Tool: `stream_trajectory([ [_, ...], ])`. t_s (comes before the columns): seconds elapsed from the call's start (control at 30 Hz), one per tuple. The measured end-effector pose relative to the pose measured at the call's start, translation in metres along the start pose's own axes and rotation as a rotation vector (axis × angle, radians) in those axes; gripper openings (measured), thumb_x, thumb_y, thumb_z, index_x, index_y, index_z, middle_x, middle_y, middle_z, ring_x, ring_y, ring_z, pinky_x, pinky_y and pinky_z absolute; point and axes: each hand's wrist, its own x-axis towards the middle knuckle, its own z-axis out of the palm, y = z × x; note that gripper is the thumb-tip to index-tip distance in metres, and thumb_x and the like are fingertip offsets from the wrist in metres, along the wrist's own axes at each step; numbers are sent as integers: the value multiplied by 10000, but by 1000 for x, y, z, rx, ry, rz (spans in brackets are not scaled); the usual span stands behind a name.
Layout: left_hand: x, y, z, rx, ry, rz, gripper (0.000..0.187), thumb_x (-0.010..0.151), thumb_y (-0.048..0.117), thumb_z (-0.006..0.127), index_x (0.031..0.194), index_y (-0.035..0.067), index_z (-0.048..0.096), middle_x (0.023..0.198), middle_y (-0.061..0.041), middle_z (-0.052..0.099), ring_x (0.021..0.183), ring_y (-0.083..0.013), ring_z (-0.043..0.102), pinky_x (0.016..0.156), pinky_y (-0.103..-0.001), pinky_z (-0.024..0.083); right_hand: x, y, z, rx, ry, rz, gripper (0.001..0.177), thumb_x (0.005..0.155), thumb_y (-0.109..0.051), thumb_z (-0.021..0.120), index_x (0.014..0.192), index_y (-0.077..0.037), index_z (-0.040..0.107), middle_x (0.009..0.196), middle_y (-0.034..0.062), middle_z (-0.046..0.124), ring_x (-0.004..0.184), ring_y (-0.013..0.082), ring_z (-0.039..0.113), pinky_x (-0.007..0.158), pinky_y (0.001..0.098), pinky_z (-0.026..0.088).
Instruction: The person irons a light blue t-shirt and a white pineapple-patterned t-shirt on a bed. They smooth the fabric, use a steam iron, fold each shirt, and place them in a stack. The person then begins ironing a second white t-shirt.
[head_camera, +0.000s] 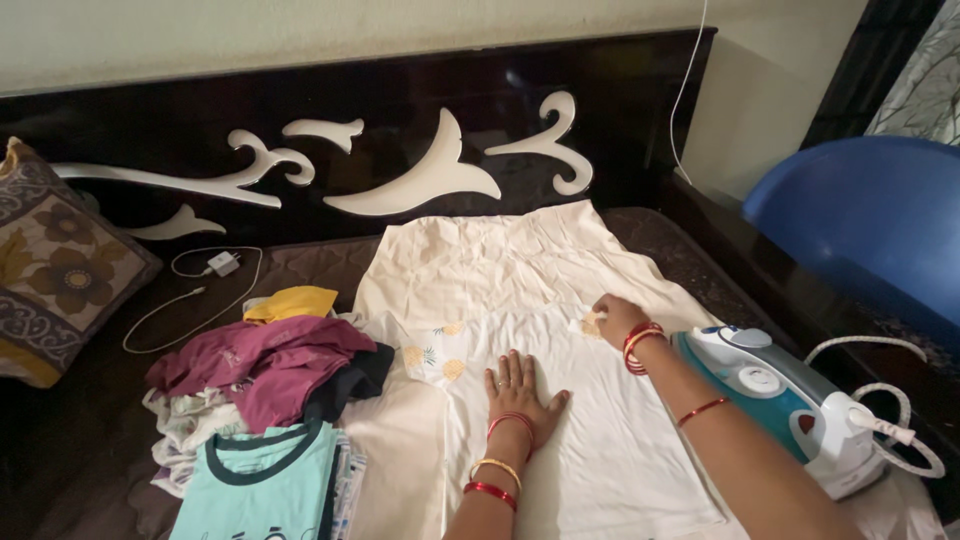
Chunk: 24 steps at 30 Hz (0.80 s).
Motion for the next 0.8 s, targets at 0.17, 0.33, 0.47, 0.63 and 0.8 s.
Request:
stream_trajectory([
  [0.17,-1,-1,-1,-18,-5,-3,970,947,685,399,1632,75,86,1721,-135,-3,1592,-265,-54,1261,-483,-70,-18,-17,5,-306,-216,146,541,789,-268,851,1263,-119,639,1261,170,676,1191,346,654,1028,418,527],
  [0.33,-2,0,-2,-34,-2,-2,965,946,672,419,1631,74,95,1721,-133,0,1592,-267,-52,1261,-475,-71,-15,-30,-24,-389,-199,166,454,826,-273,764,1258,-163,677,1262,133,708,1217,316,660,1051,441,519],
  [0.47,-3,0,-4,-46,9,-2,963,945,667,428,1630,74,100,1721,-130,7,1592,-256,-49,1263,-466,-70,-6,-25,-47,-506,-139,193,289,962,-194,581,1194,-135,743,1253,162,729,1207,326,685,1041,464,530],
  [0.63,-5,1,-5,-41,-6,-9,960,948,672,420,1631,80,96,1722,-127,10,1593,-260,-48,1265,-469,-71,-12,-24,-55,-757,194,224,304,1056,-163,473,1292,-100,655,1353,127,642,1268,316,610,1034,507,489],
  [0.8,-2,1,-3,-15,-9,-8,964,954,679,409,1632,78,82,1720,-128,14,1593,-262,-39,1265,-474,-65,-42,-51,9,-591,80,-138,582,914,-379,589,1406,-71,541,1528,168,466,1424,338,432,1093,516,422],
])
